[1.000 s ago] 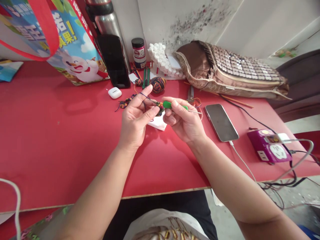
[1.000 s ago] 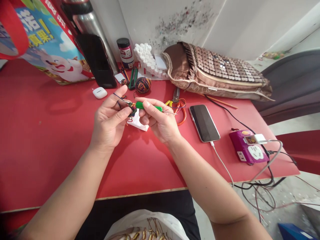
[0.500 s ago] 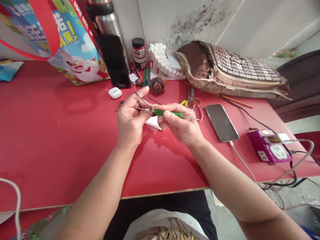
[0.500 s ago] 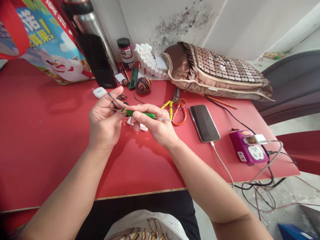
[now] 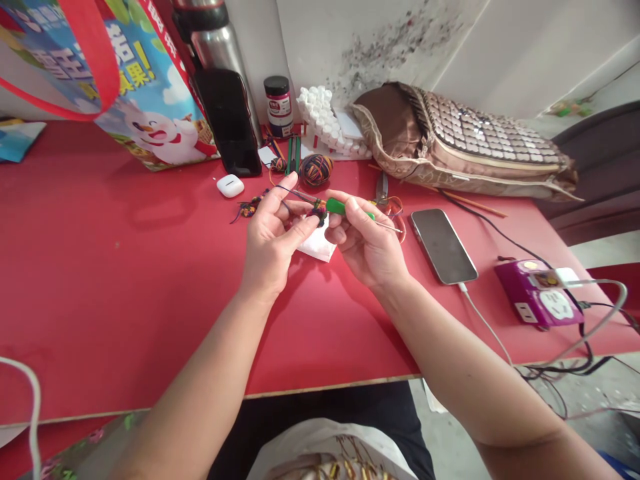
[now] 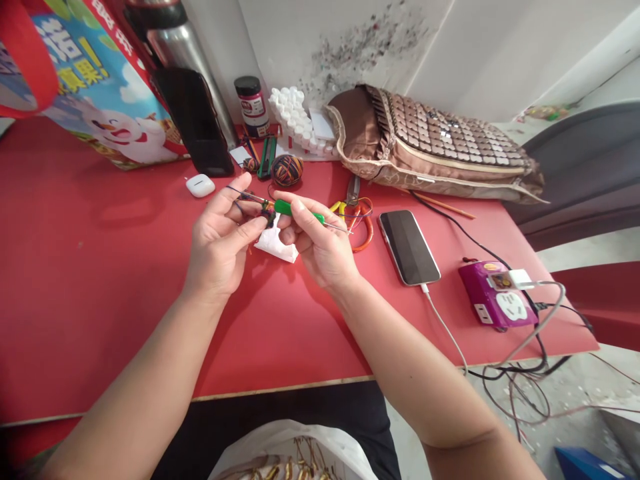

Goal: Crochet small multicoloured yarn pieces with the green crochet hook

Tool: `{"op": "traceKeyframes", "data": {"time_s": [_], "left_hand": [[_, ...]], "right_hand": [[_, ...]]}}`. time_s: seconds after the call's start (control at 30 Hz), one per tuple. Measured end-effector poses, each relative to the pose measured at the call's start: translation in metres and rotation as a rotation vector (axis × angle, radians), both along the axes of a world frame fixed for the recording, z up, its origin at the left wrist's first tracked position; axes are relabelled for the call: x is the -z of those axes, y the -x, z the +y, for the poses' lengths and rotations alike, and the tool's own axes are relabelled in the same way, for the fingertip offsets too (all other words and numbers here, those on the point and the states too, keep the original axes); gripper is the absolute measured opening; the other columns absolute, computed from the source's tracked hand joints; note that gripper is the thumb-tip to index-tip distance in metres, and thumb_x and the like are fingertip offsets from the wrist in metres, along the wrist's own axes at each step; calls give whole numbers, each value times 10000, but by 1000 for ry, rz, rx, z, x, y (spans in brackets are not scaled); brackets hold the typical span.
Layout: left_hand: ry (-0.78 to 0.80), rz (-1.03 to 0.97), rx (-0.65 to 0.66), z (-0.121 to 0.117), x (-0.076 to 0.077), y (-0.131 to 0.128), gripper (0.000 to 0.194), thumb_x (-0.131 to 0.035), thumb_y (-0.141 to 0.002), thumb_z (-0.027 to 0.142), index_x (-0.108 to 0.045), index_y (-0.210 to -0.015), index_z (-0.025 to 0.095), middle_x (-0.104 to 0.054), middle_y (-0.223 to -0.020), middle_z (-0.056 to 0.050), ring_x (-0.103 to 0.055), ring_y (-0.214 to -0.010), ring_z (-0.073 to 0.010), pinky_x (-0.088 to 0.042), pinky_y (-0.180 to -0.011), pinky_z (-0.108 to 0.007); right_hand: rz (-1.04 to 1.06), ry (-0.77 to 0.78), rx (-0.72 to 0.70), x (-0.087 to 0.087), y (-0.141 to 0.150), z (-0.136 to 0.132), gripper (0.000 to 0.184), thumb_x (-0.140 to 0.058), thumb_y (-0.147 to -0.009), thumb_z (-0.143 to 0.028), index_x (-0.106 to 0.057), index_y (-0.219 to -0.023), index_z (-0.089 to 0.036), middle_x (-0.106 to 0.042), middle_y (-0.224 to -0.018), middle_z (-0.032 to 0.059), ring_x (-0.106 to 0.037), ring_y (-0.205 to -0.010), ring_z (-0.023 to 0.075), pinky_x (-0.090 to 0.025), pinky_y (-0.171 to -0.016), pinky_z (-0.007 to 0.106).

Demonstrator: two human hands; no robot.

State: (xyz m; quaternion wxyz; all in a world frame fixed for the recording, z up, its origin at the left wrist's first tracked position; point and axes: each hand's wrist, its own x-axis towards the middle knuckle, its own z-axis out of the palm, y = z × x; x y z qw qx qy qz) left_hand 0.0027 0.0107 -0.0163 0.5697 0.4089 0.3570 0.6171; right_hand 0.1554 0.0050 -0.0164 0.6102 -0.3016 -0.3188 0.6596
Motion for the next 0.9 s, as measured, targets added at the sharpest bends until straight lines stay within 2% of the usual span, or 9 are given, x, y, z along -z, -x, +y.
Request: {"op": "traceKeyframes", "data": {"time_s": [0.2, 0.4, 0.5, 0.6, 0.67, 0.9], "left_hand": [[43, -49, -8, 0, 2, -5, 632, -960, -723, 186, -744, -1308, 290, -813, -957, 0, -766, -885, -190, -593, -799, -332], [41, -32, 19, -1, 1, -3, 654, -931, -731, 166, -727, -1343, 275, -769, -912, 15, -769, -872, -191, -584, -791, -332], [62, -35, 30, -2, -2, -1, 615, -916, -733, 156, -750, -1315, 266, -722, -833, 34, -716, -745, -157, -549, -705, -313], [90, -40, 37, -1, -5, 1, 545, -899, -748, 150, -778, -1267, 264, -667, -763, 53, -569, -575, -97, -450, -563, -283], [94, -51, 20, 0, -5, 2, 521, -898, -744, 143, -788, -1239, 262, -650, -746, 54, -526, -549, -82, -396, -518, -268], [85, -32, -26, 4, 2, 4, 505, -888, -768, 155, -792, -1247, 282, -741, -864, 14, -612, -611, -109, -423, -538, -285]], "right_hand": [[43, 26, -21, 0, 4, -1, 186, -851, -933, -386, -862, -1080, -272, -696, -765, -29, -575, -618, 87, -513, -615, 249], [24, 14, 45, 1, 8, -3, 159, -858, -912, -372, -856, -1025, -261, -677, -757, -27, -551, -617, 91, -500, -617, 261], [-9, -2, 62, 0, 8, -5, 199, -869, -899, -403, -858, -1035, -259, -681, -758, -25, -551, -628, 96, -498, -626, 271], [-19, 17, 66, -2, 9, -7, 250, -889, -868, -434, -866, -1040, -254, -685, -752, -24, -538, -631, 104, -499, -622, 277], [-10, 18, 57, -3, 10, -8, 270, -902, -855, -443, -866, -1040, -250, -682, -753, -24, -535, -627, 102, -493, -611, 274], [16, 7, 47, -3, 11, -7, 261, -880, -884, -438, -842, -1034, -228, -662, -772, -19, -535, -615, 96, -468, -586, 277]]}}
